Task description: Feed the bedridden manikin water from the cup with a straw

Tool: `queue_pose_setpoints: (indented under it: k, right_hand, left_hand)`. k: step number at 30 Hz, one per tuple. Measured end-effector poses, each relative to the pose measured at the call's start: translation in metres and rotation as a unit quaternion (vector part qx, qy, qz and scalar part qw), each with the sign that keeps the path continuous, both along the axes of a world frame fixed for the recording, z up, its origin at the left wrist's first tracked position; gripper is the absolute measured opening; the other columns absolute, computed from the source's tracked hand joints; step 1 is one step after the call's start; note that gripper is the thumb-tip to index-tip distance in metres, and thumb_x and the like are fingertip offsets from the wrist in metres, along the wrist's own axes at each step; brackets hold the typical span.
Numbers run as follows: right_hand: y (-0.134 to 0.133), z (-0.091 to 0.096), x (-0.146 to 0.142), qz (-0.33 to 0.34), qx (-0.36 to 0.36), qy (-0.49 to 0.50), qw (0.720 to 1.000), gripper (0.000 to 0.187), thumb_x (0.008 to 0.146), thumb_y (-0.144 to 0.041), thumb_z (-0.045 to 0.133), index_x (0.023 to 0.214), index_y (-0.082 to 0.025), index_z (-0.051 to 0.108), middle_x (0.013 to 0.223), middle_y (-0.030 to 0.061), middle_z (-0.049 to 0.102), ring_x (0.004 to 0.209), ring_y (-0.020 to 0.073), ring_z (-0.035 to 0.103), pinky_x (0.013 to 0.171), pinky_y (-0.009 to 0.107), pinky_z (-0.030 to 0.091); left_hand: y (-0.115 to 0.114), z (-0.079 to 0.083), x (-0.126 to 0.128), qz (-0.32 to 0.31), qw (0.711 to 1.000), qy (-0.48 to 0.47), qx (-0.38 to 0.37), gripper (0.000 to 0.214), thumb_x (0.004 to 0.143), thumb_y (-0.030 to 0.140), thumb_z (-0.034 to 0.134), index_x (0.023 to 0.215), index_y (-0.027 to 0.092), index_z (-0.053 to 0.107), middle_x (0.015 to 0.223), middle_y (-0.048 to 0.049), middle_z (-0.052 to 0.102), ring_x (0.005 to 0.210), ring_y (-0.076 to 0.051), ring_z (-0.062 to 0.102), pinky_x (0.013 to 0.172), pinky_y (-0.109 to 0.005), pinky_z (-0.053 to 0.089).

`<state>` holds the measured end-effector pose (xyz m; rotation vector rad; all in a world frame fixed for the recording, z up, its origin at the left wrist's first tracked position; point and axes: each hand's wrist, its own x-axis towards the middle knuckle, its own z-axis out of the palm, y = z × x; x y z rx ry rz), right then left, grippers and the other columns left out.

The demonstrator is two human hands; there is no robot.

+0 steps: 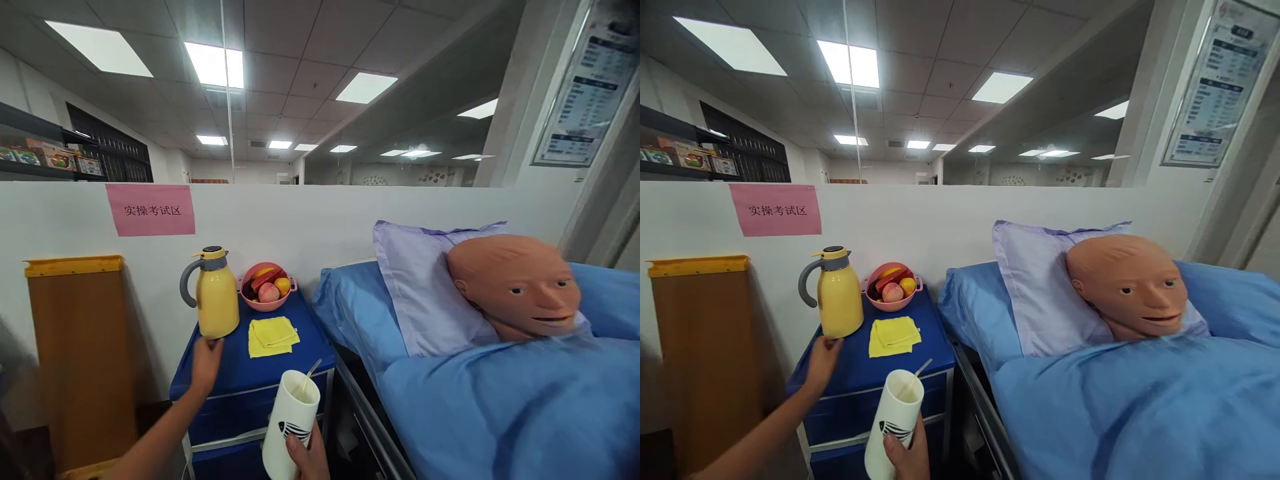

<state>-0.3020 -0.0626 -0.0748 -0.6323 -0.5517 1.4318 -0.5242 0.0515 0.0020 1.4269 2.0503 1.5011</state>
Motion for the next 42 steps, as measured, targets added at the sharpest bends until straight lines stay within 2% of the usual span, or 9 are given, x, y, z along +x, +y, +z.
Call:
queue_pose_setpoints:
  k: [2, 5, 9, 17, 27, 32, 35, 38, 42]
  right_hand:
    - [-0.005, 0.003, 0.007, -0.001, -0.005, 0.005, 1.000, 0.077, 0.042, -0.049, 0.088, 0.107, -0.017, 0.062, 0.082, 0.0086, 0.074, 0.076, 0.0261, 0.068, 0.074, 0.041, 0.054]
    - [-0.012, 0.007, 0.016, 0.012, 0.007, -0.004, 1.000, 0.080, 0.044, -0.051, 0.086, 0.111, -0.017, 0.061, 0.078, 0.0083, 0.073, 0.071, 0.0263, 0.068, 0.071, 0.042, 0.054]
    - [-0.017, 0.008, 0.031, 0.008, 0.054, -0.037, 0.998, 0.085, 0.043, -0.055, 0.085, 0.114, -0.016, 0.061, 0.081, 0.0093, 0.073, 0.074, 0.0283, 0.067, 0.072, 0.044, 0.055]
    - [-0.018, 0.013, 0.047, 0.018, 0.040, -0.037, 0.998, 0.083, 0.046, -0.058, 0.083, 0.114, -0.017, 0.061, 0.077, 0.0096, 0.073, 0.072, 0.0290, 0.069, 0.069, 0.045, 0.055]
    - [-0.023, 0.005, 0.035, 0.039, 0.025, -0.007, 0.999, 0.083, 0.039, -0.056, 0.085, 0.110, -0.018, 0.061, 0.070, 0.0060, 0.072, 0.064, 0.0254, 0.068, 0.066, 0.042, 0.055]
    - [-0.022, 0.002, 0.035, 0.049, 0.024, -0.008, 0.998, 0.082, 0.041, -0.056, 0.085, 0.110, -0.018, 0.060, 0.068, 0.0055, 0.072, 0.057, 0.0236, 0.066, 0.062, 0.042, 0.055]
    - [-0.020, 0.001, 0.036, 0.044, 0.033, -0.028, 0.998, 0.077, 0.041, -0.055, 0.085, 0.104, -0.018, 0.062, 0.070, 0.0066, 0.072, 0.062, 0.0246, 0.067, 0.064, 0.042, 0.055]
    - [-0.018, 0.000, 0.037, 0.024, 0.040, -0.048, 0.998, 0.076, 0.039, -0.054, 0.086, 0.102, -0.018, 0.063, 0.081, 0.0086, 0.074, 0.071, 0.0255, 0.068, 0.071, 0.041, 0.054]
    - [-0.019, 0.004, 0.042, 0.007, 0.042, -0.061, 0.997, 0.085, 0.040, -0.057, 0.085, 0.111, -0.017, 0.061, 0.090, 0.0101, 0.074, 0.082, 0.0277, 0.068, 0.078, 0.042, 0.053]
  left_hand:
    - [-0.003, -0.016, 0.034, -0.093, 0.992, 0.085, 0.011, 0.030, 0.076, 0.033, 0.056, 0.103, 0.020, 0.057, 0.112, -0.0099, 0.059, 0.112, -0.026, 0.052, 0.100, -0.040, 0.040]
    - [0.011, -0.016, 0.070, -0.223, 0.927, 0.301, -0.020, 0.041, 0.085, 0.026, 0.046, 0.126, 0.023, 0.050, 0.134, -0.0088, 0.050, 0.126, -0.024, 0.044, 0.107, -0.041, 0.034]
    - [0.039, -0.003, 0.077, -0.269, 0.886, 0.365, -0.096, 0.047, 0.080, 0.026, 0.053, 0.127, 0.021, 0.053, 0.139, -0.0100, 0.051, 0.130, -0.025, 0.043, 0.107, -0.039, 0.034]
    - [0.036, -0.003, 0.062, -0.241, 0.902, 0.328, -0.143, 0.040, 0.088, 0.042, 0.040, 0.113, 0.025, 0.067, 0.113, -0.0108, 0.069, 0.108, -0.028, 0.062, 0.091, -0.038, 0.046]
    - [0.018, 0.026, 0.066, -0.239, 0.925, 0.285, -0.079, 0.051, 0.092, 0.052, 0.026, 0.120, 0.027, 0.061, 0.126, -0.0016, 0.063, 0.116, -0.021, 0.057, 0.099, -0.031, 0.041]
    - [0.000, 0.012, 0.041, -0.241, 0.917, 0.299, -0.104, 0.037, 0.088, 0.033, 0.039, 0.114, 0.024, 0.064, 0.122, -0.0041, 0.065, 0.114, -0.022, 0.057, 0.101, -0.035, 0.041]
    - [-0.006, 0.000, 0.036, -0.243, 0.914, 0.305, -0.113, 0.048, 0.077, 0.010, 0.041, 0.118, 0.024, 0.062, 0.128, -0.0020, 0.062, 0.121, -0.019, 0.053, 0.107, -0.034, 0.037]
    - [-0.006, -0.006, 0.049, -0.246, 0.912, 0.321, -0.062, 0.060, 0.071, 0.002, 0.038, 0.123, 0.022, 0.059, 0.136, -0.0019, 0.055, 0.129, -0.017, 0.044, 0.112, -0.034, 0.030]
    - [0.006, -0.012, 0.087, -0.278, 0.921, 0.271, -0.015, 0.044, 0.081, 0.015, 0.043, 0.121, 0.022, 0.059, 0.135, -0.0050, 0.055, 0.127, -0.018, 0.045, 0.112, -0.034, 0.030]
